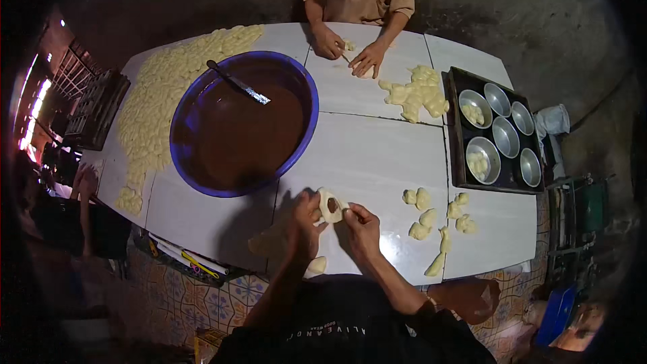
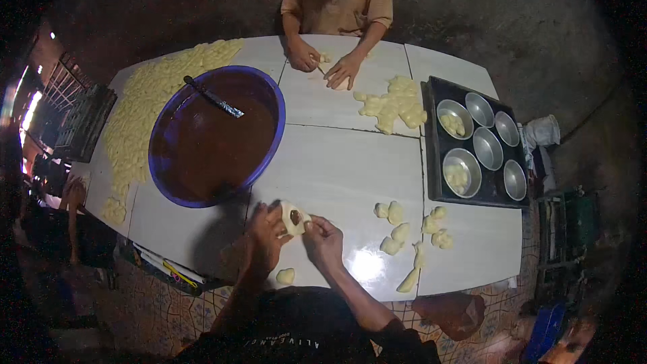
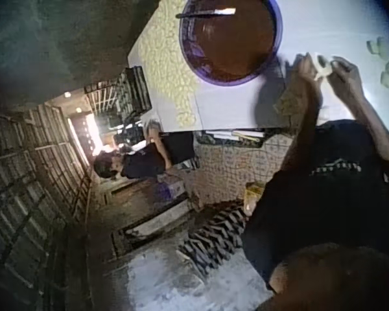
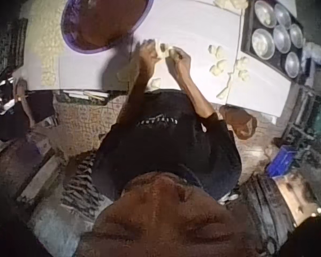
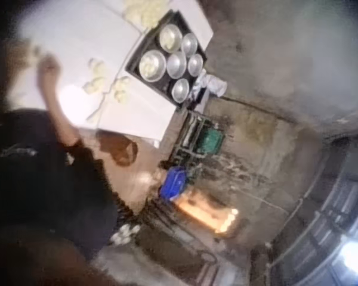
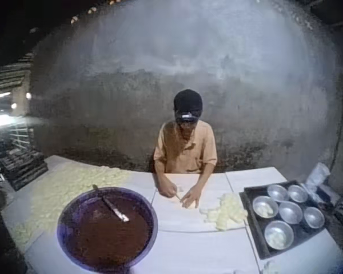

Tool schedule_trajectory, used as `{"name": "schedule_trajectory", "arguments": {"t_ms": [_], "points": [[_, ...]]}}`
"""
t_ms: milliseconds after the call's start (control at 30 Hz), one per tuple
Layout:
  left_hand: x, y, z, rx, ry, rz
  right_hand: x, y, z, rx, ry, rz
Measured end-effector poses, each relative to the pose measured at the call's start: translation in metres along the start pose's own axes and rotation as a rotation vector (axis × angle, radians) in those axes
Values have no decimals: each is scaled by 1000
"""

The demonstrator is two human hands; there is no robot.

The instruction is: The person pulls pieces of dough from a large pile on a table, dips each piece into a bowl of dark liquid, and then places the dough into individual metal molds on a tray.

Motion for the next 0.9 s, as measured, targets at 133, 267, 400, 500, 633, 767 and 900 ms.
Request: {"name": "schedule_trajectory", "arguments": {"t_ms": [133,267,400,500,633,767,900], "points": [[6,-15,-9,-2,157,-134,18,-44,-62,-921,-848,-51],[14,-30,-6,484,560,-280,9,-45,-74,-823,-594,-116],[23,-36,-1,495,645,-341,-4,-41,-83,-682,-287,-125],[20,-27,-16,362,615,-325,10,-59,-83,-868,-624,-256],[16,-30,-30,303,524,-186,-10,-45,-70,-651,-547,-115],[12,-21,-38,468,520,-274,-5,-42,-61,-661,-744,-186],[23,-31,-20,355,345,-396,-17,-34,-16,333,-393,-663]]}}
Point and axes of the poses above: each hand's wrist, its own y-axis towards the middle knuckle, its own x-axis out of the palm, z = x × y, the point moved 7 cm from there along y, towards the middle knuckle, and after that the axes turned 8 degrees about z, right-handed, at the moved point
